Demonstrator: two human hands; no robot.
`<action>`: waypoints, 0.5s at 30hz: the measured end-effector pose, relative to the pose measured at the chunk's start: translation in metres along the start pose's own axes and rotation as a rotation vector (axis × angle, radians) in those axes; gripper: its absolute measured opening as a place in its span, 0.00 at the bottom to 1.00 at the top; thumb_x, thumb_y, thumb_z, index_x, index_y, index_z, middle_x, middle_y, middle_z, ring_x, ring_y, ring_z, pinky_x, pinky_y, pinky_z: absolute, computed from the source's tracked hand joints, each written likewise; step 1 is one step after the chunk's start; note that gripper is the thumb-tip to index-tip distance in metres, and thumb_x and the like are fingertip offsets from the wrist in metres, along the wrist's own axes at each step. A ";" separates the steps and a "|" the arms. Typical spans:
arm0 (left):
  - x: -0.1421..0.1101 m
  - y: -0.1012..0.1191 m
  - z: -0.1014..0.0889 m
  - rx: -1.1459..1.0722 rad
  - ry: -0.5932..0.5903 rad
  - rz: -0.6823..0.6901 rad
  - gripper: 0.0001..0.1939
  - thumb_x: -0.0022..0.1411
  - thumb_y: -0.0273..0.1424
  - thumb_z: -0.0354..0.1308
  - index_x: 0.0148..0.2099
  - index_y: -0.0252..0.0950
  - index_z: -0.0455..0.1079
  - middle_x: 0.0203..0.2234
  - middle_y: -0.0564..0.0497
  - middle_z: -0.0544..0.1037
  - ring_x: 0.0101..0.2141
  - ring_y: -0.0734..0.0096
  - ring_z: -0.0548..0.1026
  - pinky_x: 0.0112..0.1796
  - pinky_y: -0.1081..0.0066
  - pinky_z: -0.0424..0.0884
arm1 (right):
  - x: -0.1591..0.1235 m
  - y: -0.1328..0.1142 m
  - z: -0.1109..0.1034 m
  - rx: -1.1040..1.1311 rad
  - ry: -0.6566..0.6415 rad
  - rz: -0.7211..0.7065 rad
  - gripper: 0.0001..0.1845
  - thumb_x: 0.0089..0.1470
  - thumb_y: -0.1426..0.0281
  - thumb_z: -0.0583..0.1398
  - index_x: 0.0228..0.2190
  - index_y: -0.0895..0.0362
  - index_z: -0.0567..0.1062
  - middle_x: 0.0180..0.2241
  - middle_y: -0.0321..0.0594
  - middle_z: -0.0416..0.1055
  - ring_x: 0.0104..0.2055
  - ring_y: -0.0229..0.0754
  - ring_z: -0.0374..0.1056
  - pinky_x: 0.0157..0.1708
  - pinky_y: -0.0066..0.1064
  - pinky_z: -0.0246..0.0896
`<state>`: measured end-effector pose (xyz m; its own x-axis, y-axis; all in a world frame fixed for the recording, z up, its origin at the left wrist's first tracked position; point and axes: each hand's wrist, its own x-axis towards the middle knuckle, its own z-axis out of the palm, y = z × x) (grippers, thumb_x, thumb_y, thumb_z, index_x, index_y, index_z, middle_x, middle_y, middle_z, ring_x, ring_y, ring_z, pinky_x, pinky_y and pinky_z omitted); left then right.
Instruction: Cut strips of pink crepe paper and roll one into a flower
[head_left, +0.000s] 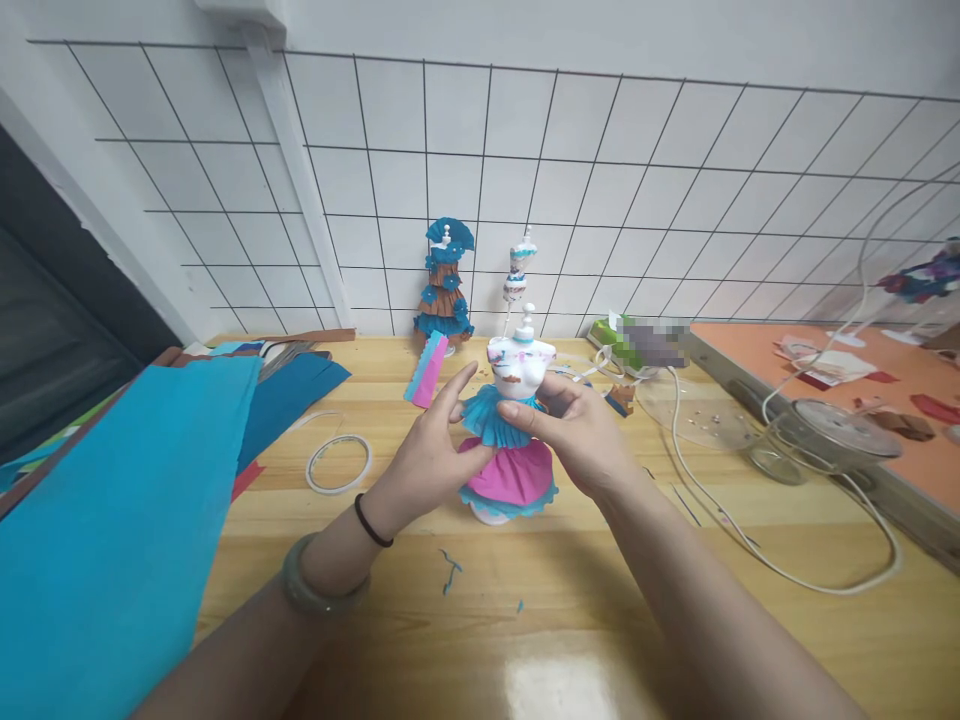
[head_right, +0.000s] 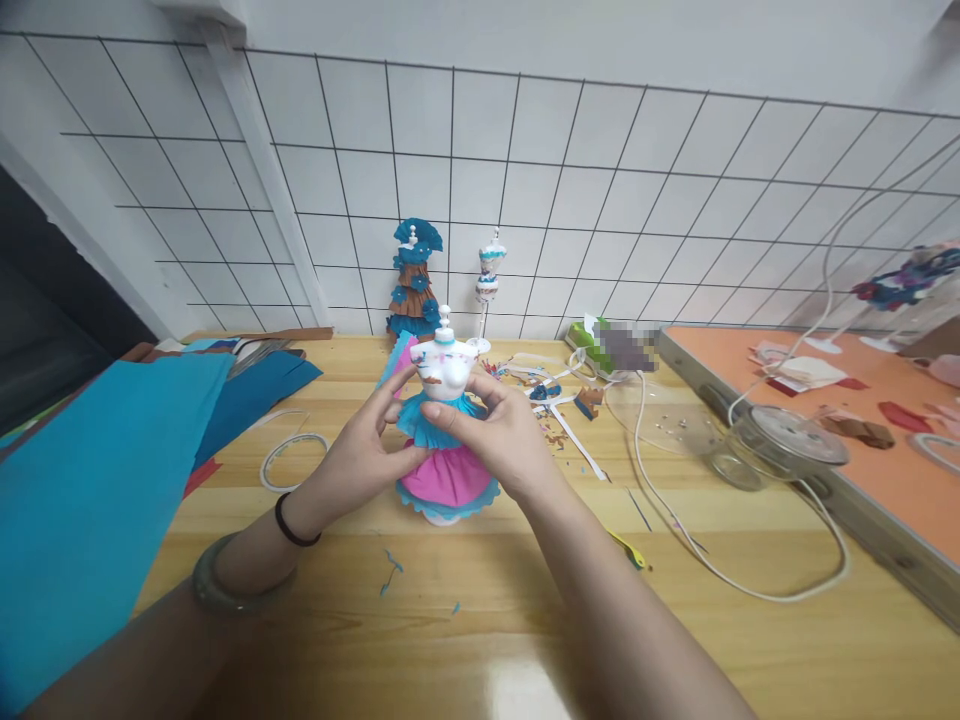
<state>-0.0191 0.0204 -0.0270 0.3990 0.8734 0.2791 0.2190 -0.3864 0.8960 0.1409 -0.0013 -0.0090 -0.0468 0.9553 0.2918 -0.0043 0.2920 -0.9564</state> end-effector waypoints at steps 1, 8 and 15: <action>0.000 -0.001 0.000 -0.010 0.004 0.002 0.40 0.50 0.27 0.59 0.63 0.46 0.48 0.49 0.47 0.67 0.51 0.53 0.66 0.50 0.55 0.65 | 0.000 -0.001 -0.001 -0.015 -0.026 0.003 0.19 0.43 0.64 0.65 0.40 0.53 0.75 0.44 0.39 0.73 0.47 0.48 0.67 0.44 0.40 0.65; 0.004 -0.012 0.000 -0.112 0.006 0.054 0.38 0.53 0.28 0.59 0.63 0.44 0.47 0.53 0.47 0.65 0.50 0.58 0.67 0.49 0.58 0.67 | 0.003 -0.004 -0.014 -0.133 -0.120 0.044 0.28 0.43 0.66 0.66 0.48 0.48 0.70 0.51 0.37 0.67 0.56 0.49 0.59 0.51 0.44 0.57; 0.004 -0.011 0.001 -0.079 -0.009 0.079 0.37 0.53 0.28 0.59 0.63 0.42 0.48 0.56 0.47 0.62 0.52 0.59 0.65 0.52 0.59 0.63 | 0.004 -0.003 -0.018 -0.060 -0.112 0.057 0.24 0.45 0.65 0.65 0.46 0.51 0.72 0.49 0.40 0.69 0.52 0.49 0.63 0.49 0.43 0.60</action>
<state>-0.0194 0.0280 -0.0361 0.4202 0.8382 0.3476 0.1159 -0.4295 0.8956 0.1589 0.0023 -0.0046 -0.1563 0.9603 0.2312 0.0612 0.2430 -0.9681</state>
